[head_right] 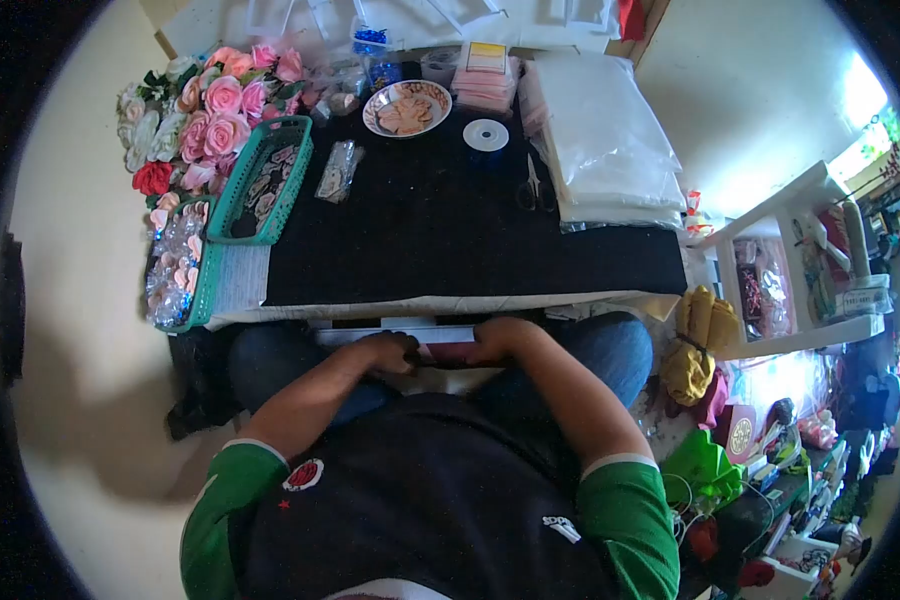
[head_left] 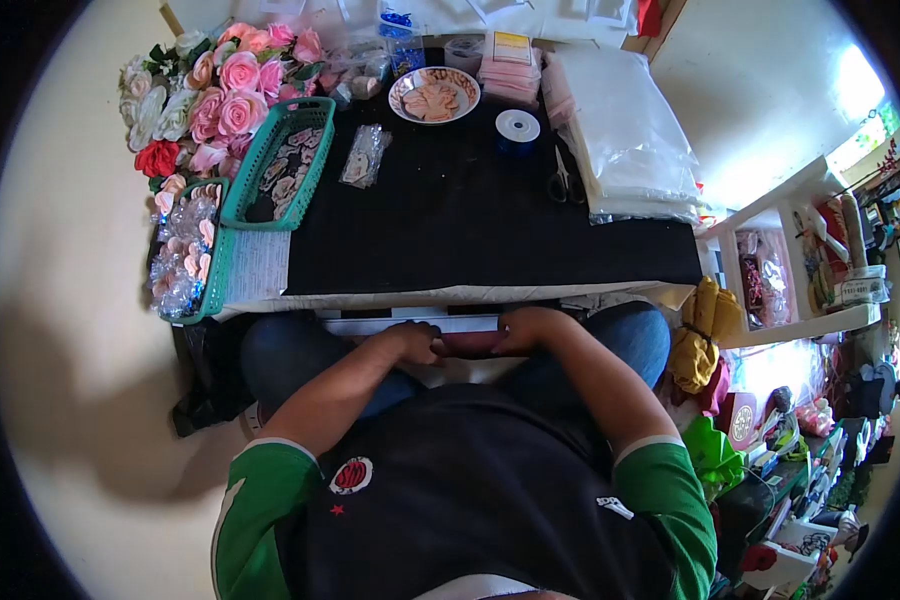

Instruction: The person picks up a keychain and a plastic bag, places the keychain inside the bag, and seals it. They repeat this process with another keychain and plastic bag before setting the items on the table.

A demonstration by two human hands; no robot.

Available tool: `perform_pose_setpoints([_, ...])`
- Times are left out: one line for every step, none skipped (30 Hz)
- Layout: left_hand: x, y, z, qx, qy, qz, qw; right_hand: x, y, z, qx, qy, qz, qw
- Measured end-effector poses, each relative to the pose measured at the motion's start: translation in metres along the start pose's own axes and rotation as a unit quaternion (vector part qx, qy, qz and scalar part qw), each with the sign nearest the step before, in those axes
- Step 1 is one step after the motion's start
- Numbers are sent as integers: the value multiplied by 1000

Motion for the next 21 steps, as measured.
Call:
perform_pose_setpoints([13,-13,22,-55,-65,50,995,-6,6,12,-5,-4,1,1000])
perform_pose_setpoints([22,-30,38,-60,-63,54,995,-5,15,20,8,24,43,999])
perform_pose_setpoints([37,-42,46,-27,-100,84,991,0,15,22,21,54,88,994])
perform_pose_setpoints([48,-56,56,8,-138,112,984,-10,9,25,17,55,93,994])
perform_pose_setpoints([41,-62,70,7,-134,113,984,-9,8,27,13,48,91,995])
perform_pose_setpoints([35,-77,71,5,-121,114,986,-13,8,22,12,41,90,995])
perform_pose_setpoints([30,-89,76,5,-104,117,988,-21,5,17,10,33,94,995])
perform_pose_setpoints([27,-98,82,2,-86,122,989,-24,2,17,7,25,99,995])
perform_pose_setpoints([23,-105,90,-2,-68,127,990,-23,1,16,2,18,103,995])
perform_pose_setpoints([13,-115,99,-8,-51,128,990,-29,-4,18,-3,12,104,994])
perform_pose_setpoints([1,-120,109,-14,-37,127,991,-34,-9,23,-9,7,102,995])
perform_pose_setpoints([-11,-128,119,-20,-23,126,992,-49,-21,31,-13,0,101,995])
perform_pose_setpoints([-23,-135,128,-25,-9,127,992,-66,-33,34,-17,-7,100,995])
perform_pose_setpoints([-35,-141,136,-30,5,127,991,-83,-44,36,-22,-14,98,995])
perform_pose_setpoints([-44,-141,141,-34,19,129,991,-85,-47,34,-25,-22,99,995])
perform_pose_setpoints([-52,-141,144,-38,34,131,990,-81,-45,31,-27,-30,99,994])
perform_pose_setpoints([-58,-139,144,-42,50,133,989,-80,-46,30,-29,-37,101,994])
perform_pose_setpoints([-65,-136,144,-45,66,135,988,-78,-48,28,-31,-44,103,993])
perform_pose_setpoints([-71,-132,142,-48,80,138,986,-76,-47,22,-32,-53,104,993])
perform_pose_setpoints([-77,-129,139,-50,95,139,984,-78,-51,22,-32,-61,105,992])
perform_pose_setpoints([-84,-124,135,-52,110,141,983,-63,-42,16,-32,-68,106,992])
Point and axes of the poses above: each hand's wrist, its own y-axis away from the middle knuckle, its own x-axis out of the palm, z = x × y, the point moved 10 cm from there along -y, towards the middle knuckle, and after that the axes turned 3 degrees about -x, right-handed, at the moved point
